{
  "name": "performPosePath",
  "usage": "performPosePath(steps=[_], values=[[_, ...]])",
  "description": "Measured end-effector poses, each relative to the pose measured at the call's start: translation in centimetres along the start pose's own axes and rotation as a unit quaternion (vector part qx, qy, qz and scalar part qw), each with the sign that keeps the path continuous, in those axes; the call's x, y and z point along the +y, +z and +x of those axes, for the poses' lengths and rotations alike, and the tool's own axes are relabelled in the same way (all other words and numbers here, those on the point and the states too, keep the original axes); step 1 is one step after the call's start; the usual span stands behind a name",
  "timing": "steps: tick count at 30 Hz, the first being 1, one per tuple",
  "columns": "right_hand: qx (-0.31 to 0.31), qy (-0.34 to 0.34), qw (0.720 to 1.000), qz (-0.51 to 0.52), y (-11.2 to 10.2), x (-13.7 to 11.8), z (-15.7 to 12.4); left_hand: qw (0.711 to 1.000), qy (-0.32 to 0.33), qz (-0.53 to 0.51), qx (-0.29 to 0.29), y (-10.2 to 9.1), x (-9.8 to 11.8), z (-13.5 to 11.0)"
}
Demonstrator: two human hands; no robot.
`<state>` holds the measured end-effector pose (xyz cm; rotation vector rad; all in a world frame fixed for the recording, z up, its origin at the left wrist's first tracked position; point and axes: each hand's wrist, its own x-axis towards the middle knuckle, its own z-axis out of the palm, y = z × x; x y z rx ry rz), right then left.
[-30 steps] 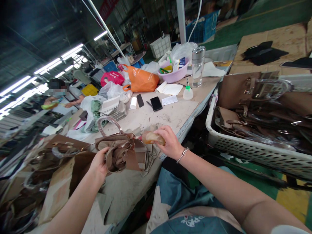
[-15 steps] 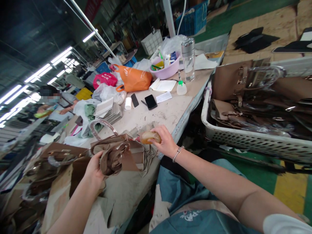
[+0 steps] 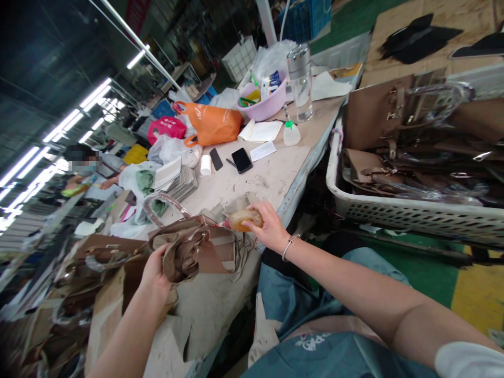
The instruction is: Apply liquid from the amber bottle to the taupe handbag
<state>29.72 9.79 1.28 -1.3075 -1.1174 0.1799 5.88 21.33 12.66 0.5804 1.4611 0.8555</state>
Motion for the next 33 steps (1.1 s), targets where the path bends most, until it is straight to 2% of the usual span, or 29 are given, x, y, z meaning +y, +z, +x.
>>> performPosePath(steps=[3,9,14,20,24,28,33], values=[[-0.001,0.018,1.0,0.008,0.4,0.3,-0.2,0.999,0.005,0.026,-0.024,-0.3,0.0,0.3],[0.031,0.095,0.993,0.065,1.2,-0.4,1.1,0.999,0.021,0.044,-0.009,-0.5,-0.2,0.0],[0.058,0.149,0.978,0.133,0.7,-1.5,1.9,0.999,0.011,0.039,-0.011,-0.2,-0.2,-0.1],[0.04,0.155,0.98,0.117,-0.1,-0.9,0.6,0.999,0.031,0.03,-0.006,-0.4,-0.2,0.1],[0.014,0.165,0.982,0.086,0.3,-0.1,-0.5,0.999,0.029,0.038,-0.008,-0.5,-0.3,0.2],[0.025,0.156,0.985,0.075,1.1,0.3,-0.4,0.998,0.036,0.047,-0.008,-0.6,-0.3,0.1],[0.047,0.172,0.978,0.109,1.5,-0.5,0.6,0.999,0.029,0.04,-0.015,-0.6,-0.3,0.3]])
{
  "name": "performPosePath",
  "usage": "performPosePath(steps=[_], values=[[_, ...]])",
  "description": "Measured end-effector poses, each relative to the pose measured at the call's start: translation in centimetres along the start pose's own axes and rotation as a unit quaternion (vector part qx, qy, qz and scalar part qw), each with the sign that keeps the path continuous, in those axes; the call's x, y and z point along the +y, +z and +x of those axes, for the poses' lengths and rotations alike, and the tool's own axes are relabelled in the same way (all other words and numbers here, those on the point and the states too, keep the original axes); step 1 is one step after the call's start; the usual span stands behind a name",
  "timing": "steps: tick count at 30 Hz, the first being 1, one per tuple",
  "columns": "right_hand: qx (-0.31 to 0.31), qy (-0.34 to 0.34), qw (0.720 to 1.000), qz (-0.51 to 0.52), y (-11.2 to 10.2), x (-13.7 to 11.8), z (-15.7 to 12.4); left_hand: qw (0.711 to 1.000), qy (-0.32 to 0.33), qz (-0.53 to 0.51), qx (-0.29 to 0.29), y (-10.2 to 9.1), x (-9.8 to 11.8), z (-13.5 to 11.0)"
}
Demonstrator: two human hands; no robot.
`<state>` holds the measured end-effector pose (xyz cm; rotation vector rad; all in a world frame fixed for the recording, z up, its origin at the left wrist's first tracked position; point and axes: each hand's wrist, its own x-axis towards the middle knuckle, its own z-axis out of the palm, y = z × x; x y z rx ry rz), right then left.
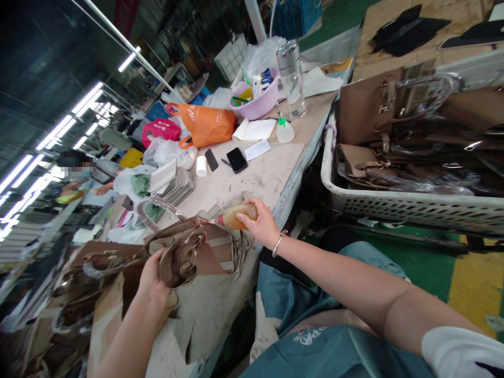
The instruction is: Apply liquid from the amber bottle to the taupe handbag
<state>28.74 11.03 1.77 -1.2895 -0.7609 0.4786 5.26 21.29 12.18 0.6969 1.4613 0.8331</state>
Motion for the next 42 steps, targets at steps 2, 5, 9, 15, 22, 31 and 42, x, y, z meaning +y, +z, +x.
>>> performPosePath(steps=[2,5,9,15,22,31,42], values=[[0.003,0.015,1.0,0.023,0.0,-0.4,0.1,1.0,-0.003,-0.003,-0.001,0.0,0.0,0.2],[0.0,0.021,0.999,0.038,-0.3,-0.6,0.1,1.0,-0.002,-0.003,0.001,-0.1,-0.1,0.4],[-0.009,0.015,1.0,0.022,-0.8,0.0,-0.4,1.0,0.005,0.006,0.002,-0.1,-0.1,0.2],[-0.019,0.024,1.0,0.0,-0.1,0.3,-0.6,0.999,0.012,0.013,0.032,0.3,0.0,-0.8],[-0.003,-0.011,0.999,0.034,0.0,-1.0,0.7,1.0,0.005,0.012,0.026,0.6,0.0,-0.8],[-0.022,-0.084,0.994,-0.068,-1.5,1.1,0.5,1.0,-0.01,0.0,0.012,0.9,0.0,-0.1],[-0.02,-0.106,0.993,-0.048,-0.9,-0.4,0.9,0.999,-0.025,-0.017,-0.007,0.6,-0.1,0.4]])
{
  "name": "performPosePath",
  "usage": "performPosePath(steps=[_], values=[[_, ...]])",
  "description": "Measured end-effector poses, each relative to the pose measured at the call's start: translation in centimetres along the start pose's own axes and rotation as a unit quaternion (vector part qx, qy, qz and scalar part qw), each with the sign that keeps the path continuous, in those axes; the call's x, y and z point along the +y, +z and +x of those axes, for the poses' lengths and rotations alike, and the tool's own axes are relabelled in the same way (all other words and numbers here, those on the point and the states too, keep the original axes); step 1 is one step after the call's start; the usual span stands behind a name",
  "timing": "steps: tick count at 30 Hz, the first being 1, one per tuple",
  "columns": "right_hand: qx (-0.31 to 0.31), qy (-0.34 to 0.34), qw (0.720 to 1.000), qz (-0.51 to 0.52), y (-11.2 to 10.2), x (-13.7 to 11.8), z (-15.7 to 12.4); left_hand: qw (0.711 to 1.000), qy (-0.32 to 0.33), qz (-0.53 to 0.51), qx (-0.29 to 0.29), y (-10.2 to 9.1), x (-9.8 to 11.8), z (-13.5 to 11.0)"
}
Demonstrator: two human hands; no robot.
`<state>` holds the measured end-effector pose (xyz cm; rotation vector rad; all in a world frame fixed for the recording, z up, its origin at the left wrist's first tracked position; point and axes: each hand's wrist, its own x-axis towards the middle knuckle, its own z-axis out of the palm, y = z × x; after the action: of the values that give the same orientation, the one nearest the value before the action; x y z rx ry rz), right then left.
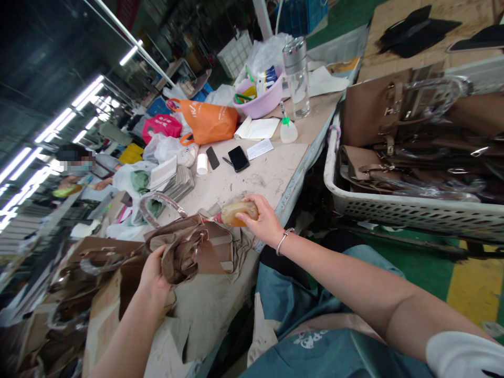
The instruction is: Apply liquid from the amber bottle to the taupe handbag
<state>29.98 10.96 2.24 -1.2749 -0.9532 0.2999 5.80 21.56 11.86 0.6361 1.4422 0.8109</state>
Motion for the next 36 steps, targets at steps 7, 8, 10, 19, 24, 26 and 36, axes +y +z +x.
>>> performPosePath(steps=[7,8,10,19,24,26,36], values=[[-0.017,-0.013,0.999,-0.034,-0.3,2.1,-0.7,1.0,0.003,-0.007,0.01,0.0,0.0,0.3],[-0.02,-0.011,0.999,-0.04,-0.4,2.4,-1.0,1.0,-0.003,-0.007,0.008,0.1,0.0,0.4],[-0.024,-0.001,0.999,-0.048,-0.6,2.7,-1.4,1.0,-0.004,-0.013,0.004,0.1,0.0,0.6],[-0.017,-0.01,0.999,-0.044,-0.3,2.2,-0.6,0.999,0.015,-0.033,0.002,0.5,0.0,0.2],[-0.028,0.002,0.998,-0.062,-0.3,3.9,-1.9,0.999,0.025,-0.034,0.009,0.7,-0.1,0.2],[-0.03,0.018,0.998,-0.06,-0.3,4.1,-2.2,0.999,0.018,-0.036,0.011,0.7,-0.2,0.3],[-0.006,0.013,1.0,0.007,0.6,1.4,0.5,0.999,0.013,-0.029,0.008,0.6,-0.1,0.1]])
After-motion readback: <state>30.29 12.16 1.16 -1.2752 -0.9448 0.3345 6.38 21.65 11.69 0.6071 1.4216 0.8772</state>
